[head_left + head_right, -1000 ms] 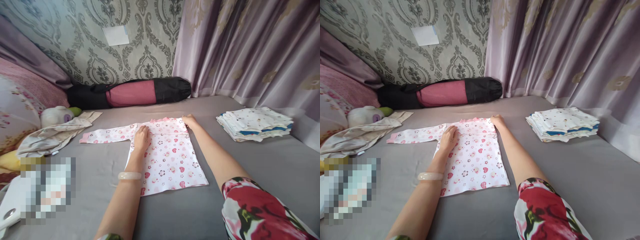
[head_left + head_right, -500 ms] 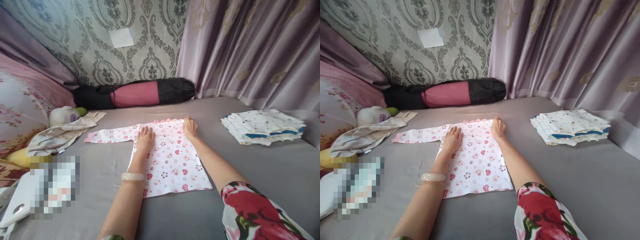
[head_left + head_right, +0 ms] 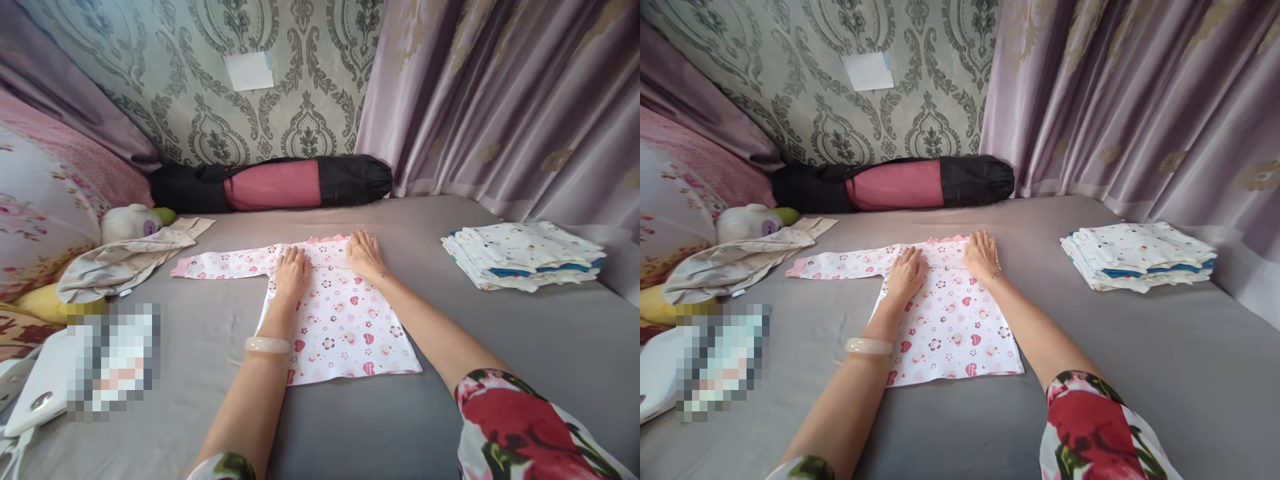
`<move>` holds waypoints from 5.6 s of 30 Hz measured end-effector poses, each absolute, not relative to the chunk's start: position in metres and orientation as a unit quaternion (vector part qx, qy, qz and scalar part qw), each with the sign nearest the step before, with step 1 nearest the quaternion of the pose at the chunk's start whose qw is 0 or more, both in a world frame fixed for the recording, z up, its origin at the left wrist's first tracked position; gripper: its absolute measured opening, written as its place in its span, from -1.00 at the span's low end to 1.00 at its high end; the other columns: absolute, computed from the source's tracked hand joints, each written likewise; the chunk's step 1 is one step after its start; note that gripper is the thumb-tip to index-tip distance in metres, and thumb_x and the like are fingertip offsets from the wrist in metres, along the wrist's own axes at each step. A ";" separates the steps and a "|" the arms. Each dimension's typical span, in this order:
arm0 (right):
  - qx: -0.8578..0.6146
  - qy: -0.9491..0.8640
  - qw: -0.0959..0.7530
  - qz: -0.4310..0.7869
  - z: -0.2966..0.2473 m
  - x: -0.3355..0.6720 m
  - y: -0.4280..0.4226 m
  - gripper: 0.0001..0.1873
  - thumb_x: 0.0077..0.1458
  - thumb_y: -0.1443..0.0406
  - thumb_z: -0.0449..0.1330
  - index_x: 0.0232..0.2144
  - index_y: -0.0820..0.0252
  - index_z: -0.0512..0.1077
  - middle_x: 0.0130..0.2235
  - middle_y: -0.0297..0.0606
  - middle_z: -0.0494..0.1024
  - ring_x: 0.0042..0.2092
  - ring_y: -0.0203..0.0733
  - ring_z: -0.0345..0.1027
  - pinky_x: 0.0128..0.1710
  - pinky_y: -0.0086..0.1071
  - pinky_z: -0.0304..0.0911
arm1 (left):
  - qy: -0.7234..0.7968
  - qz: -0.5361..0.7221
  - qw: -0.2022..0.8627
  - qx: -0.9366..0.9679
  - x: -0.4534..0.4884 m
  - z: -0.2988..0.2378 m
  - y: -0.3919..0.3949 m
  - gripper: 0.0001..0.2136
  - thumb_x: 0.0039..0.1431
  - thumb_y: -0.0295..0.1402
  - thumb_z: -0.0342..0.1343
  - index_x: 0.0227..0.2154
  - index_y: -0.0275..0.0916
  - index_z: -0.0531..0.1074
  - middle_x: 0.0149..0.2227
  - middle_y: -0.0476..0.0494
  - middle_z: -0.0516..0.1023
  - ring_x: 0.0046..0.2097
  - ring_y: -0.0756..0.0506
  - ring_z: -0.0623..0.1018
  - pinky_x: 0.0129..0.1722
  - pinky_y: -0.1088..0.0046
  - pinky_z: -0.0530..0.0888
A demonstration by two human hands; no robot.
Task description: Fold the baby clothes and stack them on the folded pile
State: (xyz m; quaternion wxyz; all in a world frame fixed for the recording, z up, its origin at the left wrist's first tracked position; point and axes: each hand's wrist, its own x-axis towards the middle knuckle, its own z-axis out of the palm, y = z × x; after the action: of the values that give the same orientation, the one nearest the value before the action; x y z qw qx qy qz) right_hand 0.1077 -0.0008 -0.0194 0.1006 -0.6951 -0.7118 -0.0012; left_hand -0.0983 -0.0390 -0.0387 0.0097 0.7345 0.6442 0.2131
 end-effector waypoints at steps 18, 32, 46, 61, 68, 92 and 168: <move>-0.730 -0.680 0.055 0.034 -0.027 0.114 0.001 -0.26 0.32 0.07 -0.32 0.36 0.47 -0.12 0.41 0.04 -0.20 0.41 0.02 -0.41 0.33 -0.02 -0.40 | 0.688 0.169 0.006 0.705 -0.097 -0.036 -0.045 -0.51 0.37 -0.21 -0.26 0.22 -0.37 0.24 0.30 -0.36 0.21 0.34 -0.28 0.15 0.30 0.11 0.13; -0.744 -0.665 0.050 0.041 -0.026 0.117 0.004 -0.27 0.31 0.10 -0.26 0.34 0.56 -0.07 0.39 0.11 -0.12 0.40 0.07 -0.31 0.33 0.00 -0.36 | 0.671 0.210 0.018 0.711 -0.099 -0.040 -0.041 -0.54 0.34 -0.20 -0.17 0.19 -0.33 0.26 0.27 -0.41 0.26 0.31 -0.28 0.22 0.27 0.05 0.16; -0.725 -0.682 0.079 0.054 -0.033 0.062 0.008 -0.27 0.32 0.06 -0.28 0.36 0.46 -0.10 0.40 0.07 -0.17 0.40 0.11 -0.35 0.30 0.12 -0.34 | 0.651 0.158 0.037 0.741 -0.098 -0.042 -0.042 -0.55 0.35 -0.22 -0.16 0.20 -0.35 0.23 0.32 -0.42 0.14 0.36 -0.28 0.11 0.31 0.05 0.09; -0.581 -0.804 0.108 0.065 -0.028 0.007 -0.004 -0.36 0.33 0.18 -0.29 0.35 0.39 -0.01 0.40 -0.10 -0.07 0.40 -0.07 -0.30 0.34 -0.07 -0.36 | 0.654 0.243 0.008 0.716 -0.108 -0.041 -0.035 -0.72 0.23 -0.52 -0.16 -0.19 -0.29 0.45 -0.08 -0.32 0.52 0.02 -0.21 0.47 0.06 0.22 0.39; -0.584 -0.801 0.104 0.075 -0.033 0.006 -0.003 -0.36 0.33 0.19 -0.31 0.34 0.44 -0.01 0.39 -0.10 -0.05 0.40 -0.09 -0.29 0.35 -0.11 -0.39 | 0.665 0.265 0.047 0.697 -0.108 -0.046 -0.031 -0.61 0.12 -0.59 -0.14 -0.02 -0.33 0.40 0.14 -0.36 0.42 0.20 -0.21 0.37 0.20 0.17 0.30; -0.489 -0.862 0.093 0.099 -0.027 -0.020 -0.001 -0.40 0.30 0.25 -0.15 0.33 0.32 0.02 0.38 -0.13 0.02 0.39 -0.04 -0.23 0.35 -0.08 -0.35 | 0.724 0.418 0.136 0.532 -0.111 -0.034 -0.031 -0.58 0.19 -0.45 -0.13 0.13 -0.27 0.23 0.07 -0.28 0.49 0.09 -0.17 0.48 0.12 0.24 0.40; -0.676 -0.729 0.084 0.065 -0.029 0.104 -0.006 -0.32 0.33 0.13 -0.32 0.36 0.40 -0.07 0.41 -0.03 -0.16 0.41 -0.04 -0.32 0.34 -0.09 -0.34 | 0.699 0.219 -0.009 0.681 -0.097 -0.044 -0.042 -0.49 0.34 -0.23 -0.22 0.21 -0.45 0.24 0.25 -0.41 0.30 0.31 -0.28 0.22 0.29 0.13 0.16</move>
State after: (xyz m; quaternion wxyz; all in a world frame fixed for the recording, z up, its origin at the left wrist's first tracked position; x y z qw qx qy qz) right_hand 0.1041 -0.0058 -0.0288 0.0844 -0.6764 -0.7287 0.0654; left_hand -0.0973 -0.0417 -0.0441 -0.0088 0.6810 0.6988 0.2188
